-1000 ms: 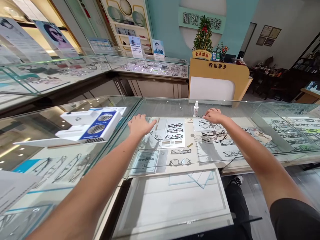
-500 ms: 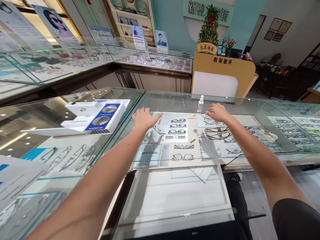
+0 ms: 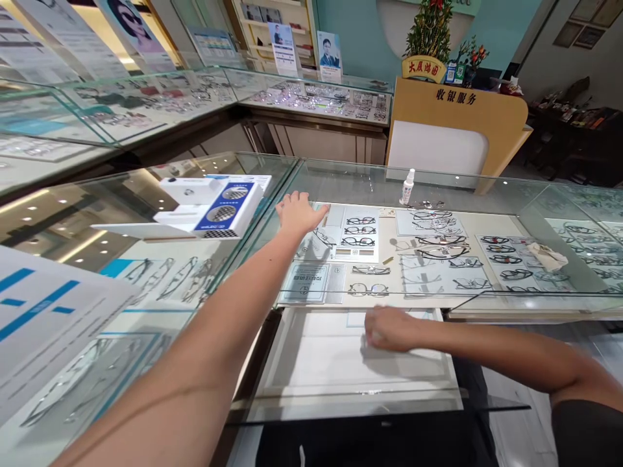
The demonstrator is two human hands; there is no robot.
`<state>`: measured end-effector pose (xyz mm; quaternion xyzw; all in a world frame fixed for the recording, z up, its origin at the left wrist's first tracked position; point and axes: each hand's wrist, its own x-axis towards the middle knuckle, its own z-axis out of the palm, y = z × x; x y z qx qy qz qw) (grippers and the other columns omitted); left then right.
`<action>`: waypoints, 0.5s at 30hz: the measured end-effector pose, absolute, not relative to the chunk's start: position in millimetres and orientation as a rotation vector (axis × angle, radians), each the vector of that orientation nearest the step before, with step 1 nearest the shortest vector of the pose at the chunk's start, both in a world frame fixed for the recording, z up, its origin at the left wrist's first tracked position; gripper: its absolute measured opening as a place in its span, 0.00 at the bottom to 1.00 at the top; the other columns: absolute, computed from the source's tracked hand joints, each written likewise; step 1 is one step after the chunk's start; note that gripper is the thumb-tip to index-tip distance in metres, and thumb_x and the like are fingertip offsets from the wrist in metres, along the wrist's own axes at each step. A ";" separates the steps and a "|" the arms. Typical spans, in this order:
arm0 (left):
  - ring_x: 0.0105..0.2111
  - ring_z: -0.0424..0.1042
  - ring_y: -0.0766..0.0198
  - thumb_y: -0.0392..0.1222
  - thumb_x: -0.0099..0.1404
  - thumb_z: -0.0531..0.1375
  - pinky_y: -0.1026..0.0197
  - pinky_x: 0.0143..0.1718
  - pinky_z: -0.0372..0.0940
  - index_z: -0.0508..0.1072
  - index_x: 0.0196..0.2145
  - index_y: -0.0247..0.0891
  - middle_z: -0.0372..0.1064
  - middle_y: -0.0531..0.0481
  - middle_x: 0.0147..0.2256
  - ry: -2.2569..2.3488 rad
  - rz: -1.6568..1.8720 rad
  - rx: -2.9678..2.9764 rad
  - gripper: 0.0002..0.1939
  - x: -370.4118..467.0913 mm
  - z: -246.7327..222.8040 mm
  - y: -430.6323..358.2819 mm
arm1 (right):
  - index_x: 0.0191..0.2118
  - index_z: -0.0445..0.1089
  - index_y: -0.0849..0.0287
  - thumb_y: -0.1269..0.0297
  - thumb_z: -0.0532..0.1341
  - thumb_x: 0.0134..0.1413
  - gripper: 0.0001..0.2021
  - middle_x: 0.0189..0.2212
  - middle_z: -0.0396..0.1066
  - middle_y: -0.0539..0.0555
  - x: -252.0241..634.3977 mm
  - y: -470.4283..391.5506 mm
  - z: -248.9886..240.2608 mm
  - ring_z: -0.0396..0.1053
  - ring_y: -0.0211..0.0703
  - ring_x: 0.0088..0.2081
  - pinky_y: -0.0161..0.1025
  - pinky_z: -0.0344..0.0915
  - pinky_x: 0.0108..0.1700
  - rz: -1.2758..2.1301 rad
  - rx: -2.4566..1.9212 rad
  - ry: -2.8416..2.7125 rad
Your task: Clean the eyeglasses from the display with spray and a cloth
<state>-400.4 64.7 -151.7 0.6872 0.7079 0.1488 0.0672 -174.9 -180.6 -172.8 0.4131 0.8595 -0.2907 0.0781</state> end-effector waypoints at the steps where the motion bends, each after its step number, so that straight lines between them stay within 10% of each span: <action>1: 0.77 0.52 0.36 0.64 0.71 0.50 0.35 0.75 0.48 0.65 0.72 0.30 0.55 0.30 0.76 2.133 0.435 2.075 0.44 -401.1 -152.6 65.8 | 0.45 0.84 0.58 0.67 0.63 0.65 0.11 0.51 0.83 0.60 -169.8 -167.7 -185.9 0.78 0.56 0.56 0.48 0.74 0.59 -0.803 1.349 2.565; 7: 0.79 0.46 0.35 0.68 0.72 0.47 0.34 0.75 0.47 0.60 0.77 0.33 0.48 0.32 0.79 2.061 0.250 2.161 0.47 -414.1 -154.8 73.9 | 0.59 0.77 0.67 0.51 0.69 0.59 0.29 0.71 0.64 0.73 -150.9 -100.6 -223.4 0.59 0.71 0.73 0.61 0.55 0.75 -0.433 1.609 2.469; 15: 0.79 0.47 0.38 0.69 0.74 0.45 0.39 0.74 0.52 0.54 0.79 0.34 0.45 0.34 0.80 1.940 0.006 2.350 0.48 -427.8 -138.2 66.3 | 0.49 0.81 0.68 0.63 0.65 0.62 0.16 0.60 0.74 0.72 -168.8 -81.9 -246.9 0.64 0.65 0.66 0.53 0.61 0.67 -0.332 1.590 2.456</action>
